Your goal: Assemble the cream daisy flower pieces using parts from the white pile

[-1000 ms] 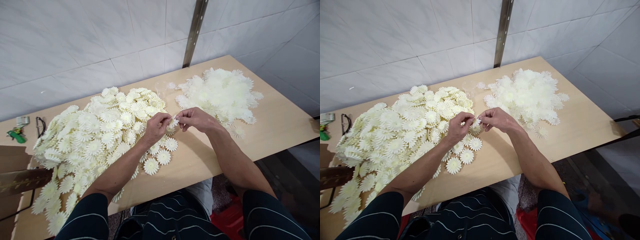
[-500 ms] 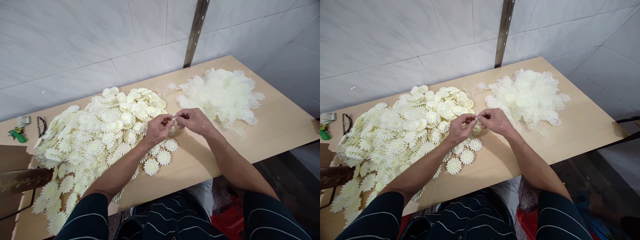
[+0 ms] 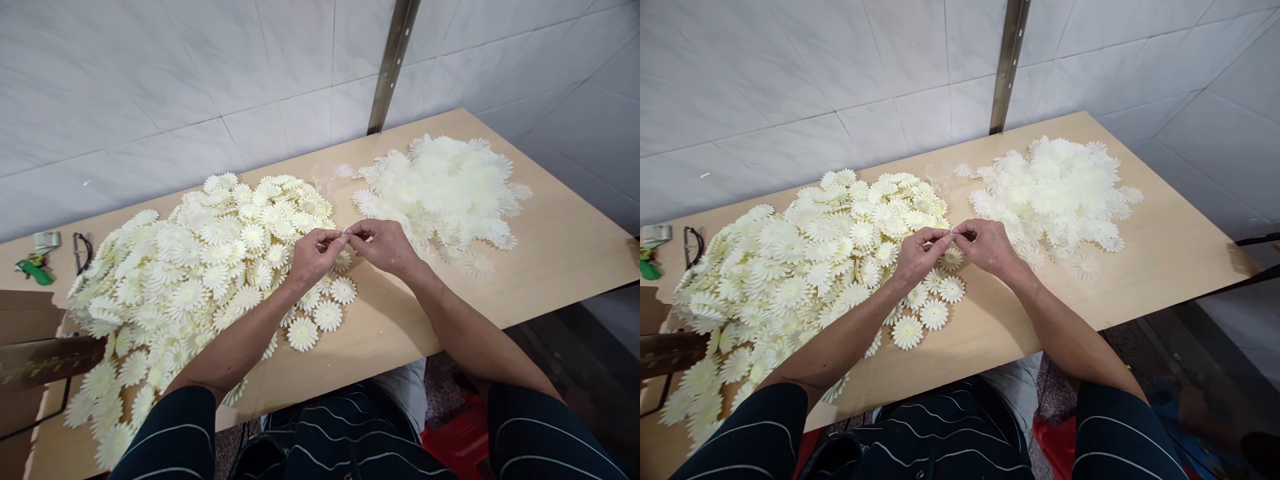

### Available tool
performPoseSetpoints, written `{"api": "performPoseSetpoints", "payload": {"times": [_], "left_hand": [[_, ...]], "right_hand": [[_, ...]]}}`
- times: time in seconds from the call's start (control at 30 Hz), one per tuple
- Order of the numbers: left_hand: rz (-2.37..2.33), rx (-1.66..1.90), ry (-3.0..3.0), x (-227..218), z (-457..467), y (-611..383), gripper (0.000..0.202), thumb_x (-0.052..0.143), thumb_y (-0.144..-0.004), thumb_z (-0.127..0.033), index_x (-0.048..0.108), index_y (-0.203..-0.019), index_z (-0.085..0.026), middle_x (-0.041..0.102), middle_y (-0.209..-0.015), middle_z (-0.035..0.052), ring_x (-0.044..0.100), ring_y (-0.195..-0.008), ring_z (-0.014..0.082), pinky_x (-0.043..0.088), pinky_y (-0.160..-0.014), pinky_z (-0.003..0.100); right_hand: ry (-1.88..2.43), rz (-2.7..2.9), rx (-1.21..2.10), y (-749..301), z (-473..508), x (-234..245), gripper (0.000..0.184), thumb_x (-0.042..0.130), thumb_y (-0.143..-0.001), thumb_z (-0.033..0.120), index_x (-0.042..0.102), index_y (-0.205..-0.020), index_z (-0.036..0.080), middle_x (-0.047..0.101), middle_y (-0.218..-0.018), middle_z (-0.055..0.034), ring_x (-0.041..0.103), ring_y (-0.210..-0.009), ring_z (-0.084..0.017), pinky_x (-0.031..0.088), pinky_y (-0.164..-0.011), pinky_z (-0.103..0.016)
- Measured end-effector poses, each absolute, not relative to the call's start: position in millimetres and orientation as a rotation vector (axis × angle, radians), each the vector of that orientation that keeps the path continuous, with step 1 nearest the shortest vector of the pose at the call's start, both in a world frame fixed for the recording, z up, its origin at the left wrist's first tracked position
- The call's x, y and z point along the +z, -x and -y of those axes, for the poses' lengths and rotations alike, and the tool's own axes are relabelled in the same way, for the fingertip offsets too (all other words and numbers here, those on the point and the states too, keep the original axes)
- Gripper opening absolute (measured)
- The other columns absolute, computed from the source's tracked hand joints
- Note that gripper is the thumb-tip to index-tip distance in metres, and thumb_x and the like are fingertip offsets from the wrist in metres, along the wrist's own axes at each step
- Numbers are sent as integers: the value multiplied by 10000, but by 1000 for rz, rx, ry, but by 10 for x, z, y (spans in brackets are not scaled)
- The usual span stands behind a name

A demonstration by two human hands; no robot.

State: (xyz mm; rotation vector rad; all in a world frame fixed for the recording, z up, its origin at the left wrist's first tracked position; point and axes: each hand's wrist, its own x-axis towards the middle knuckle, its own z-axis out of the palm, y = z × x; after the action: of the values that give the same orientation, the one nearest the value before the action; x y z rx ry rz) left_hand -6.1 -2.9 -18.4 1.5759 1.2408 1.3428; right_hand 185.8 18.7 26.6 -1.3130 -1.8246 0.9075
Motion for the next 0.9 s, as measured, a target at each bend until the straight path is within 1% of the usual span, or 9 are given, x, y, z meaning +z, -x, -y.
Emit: {"api": "performPoseSetpoints", "payload": {"times": [0.07,0.2,0.3,0.37,0.47,0.57,0.67,0.73,0.9], "left_hand": [[-1267,1364,-1686,-199,13,78,293,840,-964,-494,880,-1049,-216,804,-987,82,747,-782,165,615,-637,276],[-1329,1340,-1806,-216,5,91,198,852,-939,-369,889,-1072,-226,750,-838,36,672,-682,142,558,-589,264],[-1318,1306,-1696,-155,37,67,184,799,-921,-273,891,-1065,-204,814,-875,50,698,-706,154,570,-629,275],[-1300,1242,-1551,-82,66,43,222,779,-910,-277,891,-1075,-180,839,-903,61,718,-725,159,579,-657,275],[-1246,1140,-1345,23,92,17,315,776,-910,-386,891,-1077,-146,809,-806,54,657,-626,135,524,-585,258],[-1232,1112,-1217,63,81,19,371,815,-854,-466,887,-1009,-137,776,-755,43,596,-559,113,477,-532,249],[-1276,1100,-1180,46,51,38,323,810,-810,-434,875,-932,-142,713,-647,13,560,-509,106,453,-502,241],[-1332,1085,-1167,31,36,48,288,777,-805,-396,872,-921,-151,674,-592,-5,572,-499,118,459,-492,240],[-1385,1101,-1254,54,50,42,203,718,-808,-307,853,-865,-166,685,-602,-11,604,-524,126,492,-532,244]], "right_hand": [[1320,1824,874,-1850,-194,242,136,724,-877,266,853,-844,238,839,-841,-45,773,-795,-240,591,-797,-367],[1338,1851,810,-1831,-201,205,145,720,-896,254,856,-849,238,851,-871,-48,778,-817,-246,598,-832,-379],[1334,1892,756,-1822,-202,186,161,709,-921,252,862,-872,235,857,-884,-47,782,-819,-243,603,-834,-375],[1328,1918,710,-1819,-203,172,168,701,-926,230,865,-889,231,862,-894,-46,785,-819,-239,606,-832,-370],[1321,1951,644,-1815,-202,149,178,695,-920,189,869,-915,226,867,-915,-50,790,-830,-238,608,-835,-370],[1312,1975,621,-1814,-196,132,174,701,-923,181,870,-926,226,867,-927,-57,791,-838,-240,607,-830,-375],[1291,1986,634,-1817,-193,126,170,699,-938,194,865,-922,227,862,-917,-58,787,-832,-238,604,-822,-374],[1286,1980,643,-1821,-195,126,170,692,-940,196,857,-909,223,856,-898,-56,779,-814,-233,597,-810,-369],[1289,1965,667,-1825,-205,134,164,681,-920,178,838,-888,214,846,-863,-45,766,-792,-223,587,-807,-358]]}}
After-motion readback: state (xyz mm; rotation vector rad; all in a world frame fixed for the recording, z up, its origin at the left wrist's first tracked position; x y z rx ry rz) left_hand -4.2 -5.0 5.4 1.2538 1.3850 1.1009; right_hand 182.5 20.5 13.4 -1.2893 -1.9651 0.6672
